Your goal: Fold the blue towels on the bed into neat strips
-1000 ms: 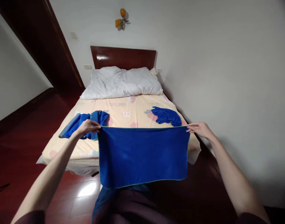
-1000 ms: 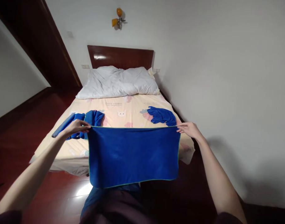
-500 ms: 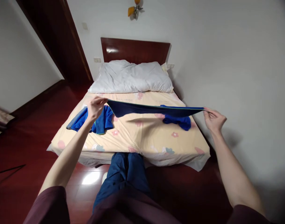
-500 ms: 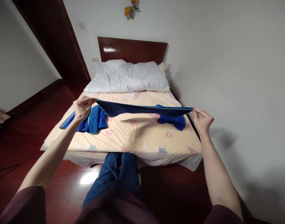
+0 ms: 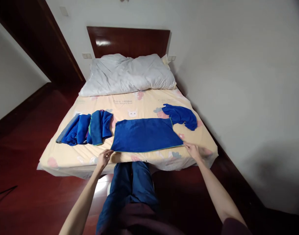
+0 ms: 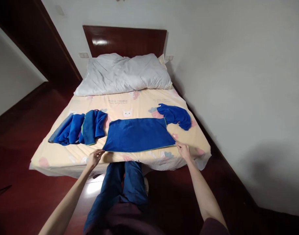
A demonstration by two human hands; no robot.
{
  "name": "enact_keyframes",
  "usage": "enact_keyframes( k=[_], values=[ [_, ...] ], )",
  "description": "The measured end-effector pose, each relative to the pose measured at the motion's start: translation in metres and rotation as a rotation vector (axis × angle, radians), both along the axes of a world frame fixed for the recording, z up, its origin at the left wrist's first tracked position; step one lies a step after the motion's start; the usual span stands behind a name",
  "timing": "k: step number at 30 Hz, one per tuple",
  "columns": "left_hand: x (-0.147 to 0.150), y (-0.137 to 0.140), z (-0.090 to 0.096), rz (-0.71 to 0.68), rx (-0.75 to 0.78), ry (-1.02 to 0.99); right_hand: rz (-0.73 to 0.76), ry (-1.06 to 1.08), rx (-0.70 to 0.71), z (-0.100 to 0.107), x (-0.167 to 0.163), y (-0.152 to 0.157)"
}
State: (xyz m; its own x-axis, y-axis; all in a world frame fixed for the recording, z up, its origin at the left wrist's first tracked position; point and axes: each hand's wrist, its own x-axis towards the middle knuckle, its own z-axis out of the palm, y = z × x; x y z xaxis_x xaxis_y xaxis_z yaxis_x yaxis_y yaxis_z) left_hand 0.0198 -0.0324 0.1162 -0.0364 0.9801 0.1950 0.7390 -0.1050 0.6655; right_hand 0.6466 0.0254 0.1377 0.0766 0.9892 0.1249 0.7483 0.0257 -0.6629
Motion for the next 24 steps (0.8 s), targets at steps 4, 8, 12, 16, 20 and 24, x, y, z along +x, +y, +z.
enact_keyframes(
  k=[4, 8, 12, 16, 20, 24],
  values=[
    [0.002, -0.016, -0.032, 0.007, -0.133, 0.015, 0.023, -0.099, -0.079, -0.038, 0.009, -0.02],
    [-0.007, -0.032, -0.037, 0.045, -0.183, 0.064, 0.059, -0.14, -0.08, -0.061, 0.022, -0.041],
    [-0.011, -0.034, -0.028, -0.047, -0.21, 0.195, 0.129, -0.137, -0.038, -0.071, 0.031, -0.05],
    [0.027, -0.003, -0.017, -0.143, -0.075, 0.342, 0.152, -0.1, -0.056, -0.067, 0.029, -0.027],
    [0.119, 0.049, -0.024, -0.204, 0.04, 0.302, 0.043, -0.119, -0.109, -0.059, 0.016, 0.031],
    [0.196, 0.078, -0.055, -0.293, 0.077, 0.274, 0.063, -0.237, -0.192, -0.059, 0.004, 0.109]
  ],
)
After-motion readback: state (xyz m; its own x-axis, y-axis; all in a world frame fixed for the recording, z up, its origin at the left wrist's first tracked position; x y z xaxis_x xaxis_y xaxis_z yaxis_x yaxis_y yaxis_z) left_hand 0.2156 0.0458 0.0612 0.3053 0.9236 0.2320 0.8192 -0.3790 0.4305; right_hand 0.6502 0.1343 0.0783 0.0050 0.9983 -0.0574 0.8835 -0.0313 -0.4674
